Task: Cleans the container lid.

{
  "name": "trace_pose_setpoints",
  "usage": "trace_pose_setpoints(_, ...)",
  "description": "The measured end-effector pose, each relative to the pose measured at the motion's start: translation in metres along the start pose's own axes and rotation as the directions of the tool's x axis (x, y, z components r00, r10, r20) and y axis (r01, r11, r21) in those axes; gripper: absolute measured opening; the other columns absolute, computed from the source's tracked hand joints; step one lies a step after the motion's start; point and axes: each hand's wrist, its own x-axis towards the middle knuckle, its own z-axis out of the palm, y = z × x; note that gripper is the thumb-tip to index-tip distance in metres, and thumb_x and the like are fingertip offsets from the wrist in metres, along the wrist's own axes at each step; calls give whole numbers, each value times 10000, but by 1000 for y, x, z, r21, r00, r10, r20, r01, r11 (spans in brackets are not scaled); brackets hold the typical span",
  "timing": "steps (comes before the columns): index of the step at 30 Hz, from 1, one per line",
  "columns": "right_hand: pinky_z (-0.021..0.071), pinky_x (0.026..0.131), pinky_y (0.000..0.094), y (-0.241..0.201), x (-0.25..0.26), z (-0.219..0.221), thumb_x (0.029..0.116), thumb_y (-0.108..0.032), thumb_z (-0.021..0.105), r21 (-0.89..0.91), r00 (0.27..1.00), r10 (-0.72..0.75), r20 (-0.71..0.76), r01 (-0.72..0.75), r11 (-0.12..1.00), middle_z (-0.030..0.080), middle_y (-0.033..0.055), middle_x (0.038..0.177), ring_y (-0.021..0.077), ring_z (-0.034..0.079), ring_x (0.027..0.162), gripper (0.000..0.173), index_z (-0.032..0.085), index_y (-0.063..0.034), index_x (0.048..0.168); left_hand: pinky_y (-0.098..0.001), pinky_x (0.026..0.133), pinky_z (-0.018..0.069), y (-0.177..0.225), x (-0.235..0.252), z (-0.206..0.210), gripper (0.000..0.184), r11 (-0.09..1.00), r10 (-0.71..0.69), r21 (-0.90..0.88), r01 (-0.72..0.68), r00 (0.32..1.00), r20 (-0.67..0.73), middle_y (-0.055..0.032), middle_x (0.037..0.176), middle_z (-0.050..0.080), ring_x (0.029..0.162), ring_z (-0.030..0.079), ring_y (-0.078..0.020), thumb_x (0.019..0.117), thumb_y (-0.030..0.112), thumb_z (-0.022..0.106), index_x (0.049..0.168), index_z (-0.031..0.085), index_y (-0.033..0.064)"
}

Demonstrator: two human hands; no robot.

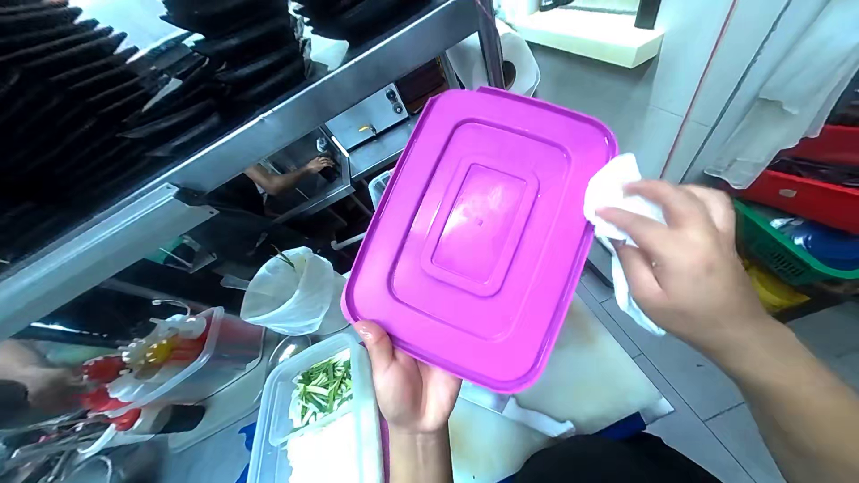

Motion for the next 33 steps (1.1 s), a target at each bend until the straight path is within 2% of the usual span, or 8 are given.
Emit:
trace_pose_setpoints(4, 444, 1025, 600, -29, -16, 11, 1011, -157, 480, 19, 996, -91, 4, 91, 996, 571, 198, 1446, 436, 519, 1296, 374, 673, -60, 1318, -520, 1004, 542, -2, 0, 4, 543, 994, 98, 53, -99, 995, 31, -105, 1267, 684, 1209, 650, -256, 983, 574, 544, 1302, 640, 145)
trace_pose_setpoints(9, 534, 982, 434, -74, -67, 39, 1050, -153, 496, 278, 902, -398, 166, 345, 897, 655, 15, 1372, 248, 611, 1238, 269, 664, -198, 1255, -513, 1011, 543, 4, 2, 2, 605, 946, 222, 232, -226, 974, 42, -84, 1277, 677, 1216, 644, -240, 965, 645, 515, 1335, 603, 175)
trace_pose_setpoints(12, 518, 1008, 433, -45, -24, 21, 1026, -144, 494, 235, 957, -287, 41, 269, 934, 700, 25, 1279, 232, 619, 1212, 304, 727, -142, 1220, -510, 990, 559, 1, -4, 2, 579, 918, 269, 292, -268, 962, 38, -103, 1248, 686, 1187, 662, -253, 965, 603, 553, 1331, 597, 156)
trace_pose_setpoints(16, 465, 981, 534, -16, 48, 4, 1032, -137, 476, -14, 989, -69, -133, 68, 998, 672, 136, 1323, 371, 586, 1188, 329, 721, -79, 1244, -481, 970, 575, -11, -12, 2, 571, 892, 288, 341, -297, 954, 78, -95, 1221, 699, 1156, 679, -229, 989, 599, 503, 1319, 612, 145)
trace_pose_setpoints(19, 512, 882, 618, -50, 13, 32, 1000, -101, 523, -48, 999, -43, 25, 44, 998, 638, 233, 1296, 458, 595, 1148, 314, 670, -14, 1264, -481, 950, 584, -18, -11, 5, 562, 872, 327, 363, -330, 942, 71, -104, 1185, 708, 1127, 689, -229, 972, 602, 543, 1294, 621, 147)
trace_pose_setpoints(24, 568, 777, 394, -122, -74, 57, 1012, -171, 554, 174, 960, -257, 108, 237, 956, 714, 128, 1144, 268, 682, 944, 220, 712, -149, 1162, -494, 929, 592, -19, -8, -3, 575, 876, 361, 352, -329, 932, -27, -118, 1154, 710, 1101, 698, -245, 961, 615, 547, 1265, 624, 134)
trace_pose_setpoints(28, 573, 864, 414, -79, -46, 51, 1011, -185, 557, 191, 940, -315, 130, 288, 938, 711, 31, 1207, 234, 669, 1065, 193, 720, -193, 1115, -509, 946, 583, -4, -10, 2, 570, 880, 334, 352, -319, 943, 19, -115, 1191, 707, 1131, 690, -252, 971, 608, 539, 1290, 625, 143)
trace_pose_setpoints(33, 530, 894, 584, -7, 18, 23, 977, -130, 573, -52, 991, -51, 124, 58, 997, 699, 152, 1157, 381, 643, 1099, 221, 747, -65, 1098, -496, 943, 589, 1, -19, 5, 547, 896, 284, 355, -267, 959, 5, -130, 1185, 710, 1120, 697, -252, 990, 566, 535, 1287, 628, 116)
